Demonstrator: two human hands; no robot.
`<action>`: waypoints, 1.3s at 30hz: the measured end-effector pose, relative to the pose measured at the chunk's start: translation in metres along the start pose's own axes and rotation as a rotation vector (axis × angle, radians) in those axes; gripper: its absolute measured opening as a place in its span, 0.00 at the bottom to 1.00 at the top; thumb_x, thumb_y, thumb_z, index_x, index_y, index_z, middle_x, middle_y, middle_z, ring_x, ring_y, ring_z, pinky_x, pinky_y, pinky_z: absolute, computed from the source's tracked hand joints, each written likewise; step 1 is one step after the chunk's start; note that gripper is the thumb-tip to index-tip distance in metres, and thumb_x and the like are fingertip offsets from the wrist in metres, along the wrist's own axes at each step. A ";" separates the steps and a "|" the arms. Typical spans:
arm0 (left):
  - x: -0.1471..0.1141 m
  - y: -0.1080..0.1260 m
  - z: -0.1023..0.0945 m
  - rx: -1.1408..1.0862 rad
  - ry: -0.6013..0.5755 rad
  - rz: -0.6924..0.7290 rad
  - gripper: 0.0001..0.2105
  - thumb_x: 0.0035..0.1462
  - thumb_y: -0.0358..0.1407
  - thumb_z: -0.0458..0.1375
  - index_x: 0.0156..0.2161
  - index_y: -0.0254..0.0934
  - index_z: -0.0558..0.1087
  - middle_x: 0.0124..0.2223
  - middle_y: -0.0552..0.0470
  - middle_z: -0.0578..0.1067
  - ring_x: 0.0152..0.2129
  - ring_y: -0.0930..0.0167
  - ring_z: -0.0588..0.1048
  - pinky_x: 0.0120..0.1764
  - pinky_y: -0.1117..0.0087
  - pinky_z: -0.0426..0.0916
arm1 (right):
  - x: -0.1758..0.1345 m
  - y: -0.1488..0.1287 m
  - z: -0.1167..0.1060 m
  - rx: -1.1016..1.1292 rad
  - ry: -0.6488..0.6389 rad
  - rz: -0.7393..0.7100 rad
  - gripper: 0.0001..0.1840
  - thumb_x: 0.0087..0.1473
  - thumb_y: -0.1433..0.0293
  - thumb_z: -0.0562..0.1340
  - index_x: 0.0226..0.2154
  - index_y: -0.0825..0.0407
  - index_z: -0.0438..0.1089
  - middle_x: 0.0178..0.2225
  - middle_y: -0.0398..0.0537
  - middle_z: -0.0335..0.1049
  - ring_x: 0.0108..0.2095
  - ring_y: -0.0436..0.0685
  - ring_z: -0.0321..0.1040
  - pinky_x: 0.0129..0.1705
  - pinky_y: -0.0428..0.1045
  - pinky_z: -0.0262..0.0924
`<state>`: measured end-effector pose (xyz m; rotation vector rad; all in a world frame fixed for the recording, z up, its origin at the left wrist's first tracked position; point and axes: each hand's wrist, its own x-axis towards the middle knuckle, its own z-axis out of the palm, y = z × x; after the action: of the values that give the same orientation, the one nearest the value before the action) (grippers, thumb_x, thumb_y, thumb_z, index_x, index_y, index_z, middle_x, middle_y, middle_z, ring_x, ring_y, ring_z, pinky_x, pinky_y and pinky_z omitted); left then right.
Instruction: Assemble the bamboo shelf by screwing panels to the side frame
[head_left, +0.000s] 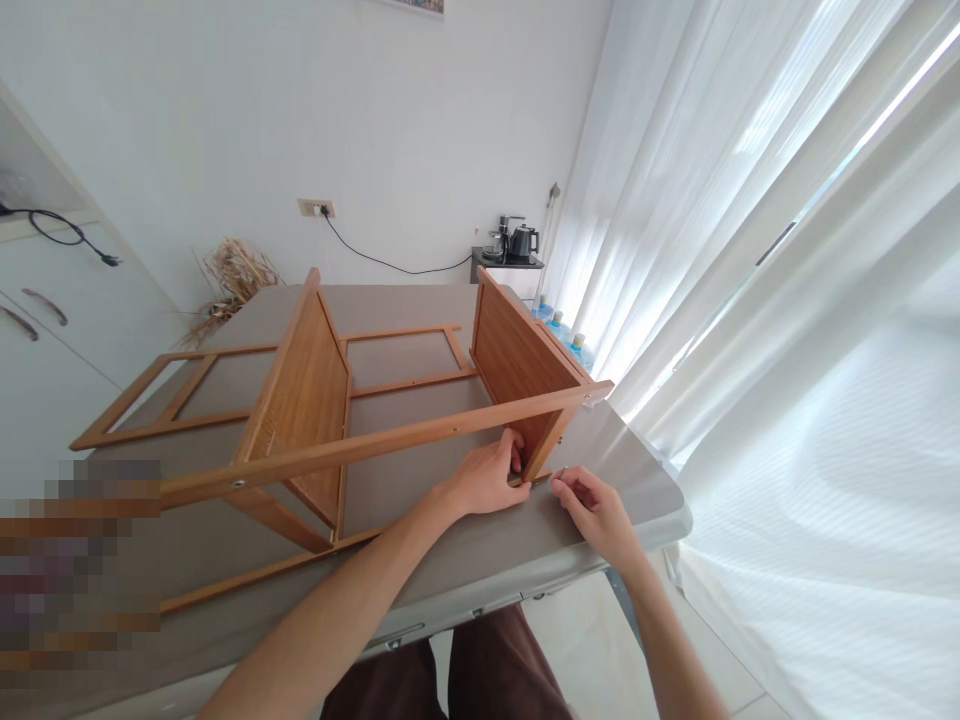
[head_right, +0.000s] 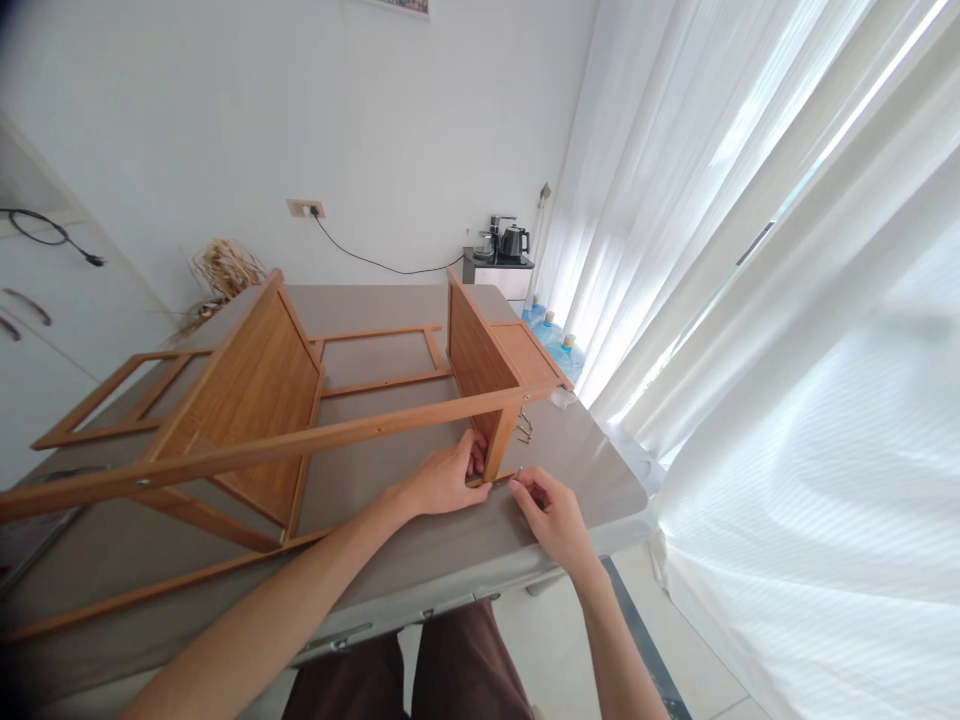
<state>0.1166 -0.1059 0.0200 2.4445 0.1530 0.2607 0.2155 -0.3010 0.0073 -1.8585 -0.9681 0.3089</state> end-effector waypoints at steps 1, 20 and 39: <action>0.000 0.000 0.000 0.002 0.001 0.001 0.21 0.50 0.41 0.61 0.45 0.42 0.57 0.39 0.54 0.75 0.34 0.67 0.76 0.36 0.67 0.67 | -0.001 0.000 0.001 -0.050 -0.014 -0.012 0.17 0.61 0.53 0.57 0.31 0.49 0.67 0.25 0.42 0.67 0.27 0.53 0.63 0.29 0.47 0.58; 0.000 -0.001 0.003 0.025 0.032 -0.007 0.22 0.50 0.42 0.62 0.46 0.42 0.58 0.39 0.54 0.76 0.34 0.64 0.77 0.33 0.67 0.65 | -0.004 0.002 0.010 -0.288 -0.049 -0.128 0.13 0.67 0.61 0.51 0.33 0.47 0.63 0.30 0.42 0.68 0.31 0.53 0.64 0.35 0.48 0.58; 0.000 0.003 -0.001 0.052 0.010 -0.010 0.22 0.50 0.43 0.61 0.47 0.41 0.57 0.40 0.53 0.76 0.34 0.65 0.76 0.31 0.67 0.65 | -0.003 0.001 0.006 -0.287 -0.128 -0.177 0.11 0.67 0.64 0.51 0.35 0.47 0.63 0.34 0.44 0.67 0.34 0.54 0.65 0.38 0.48 0.59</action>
<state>0.1167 -0.1078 0.0231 2.4937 0.1782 0.2678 0.2103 -0.2997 0.0032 -2.0102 -1.3124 0.1906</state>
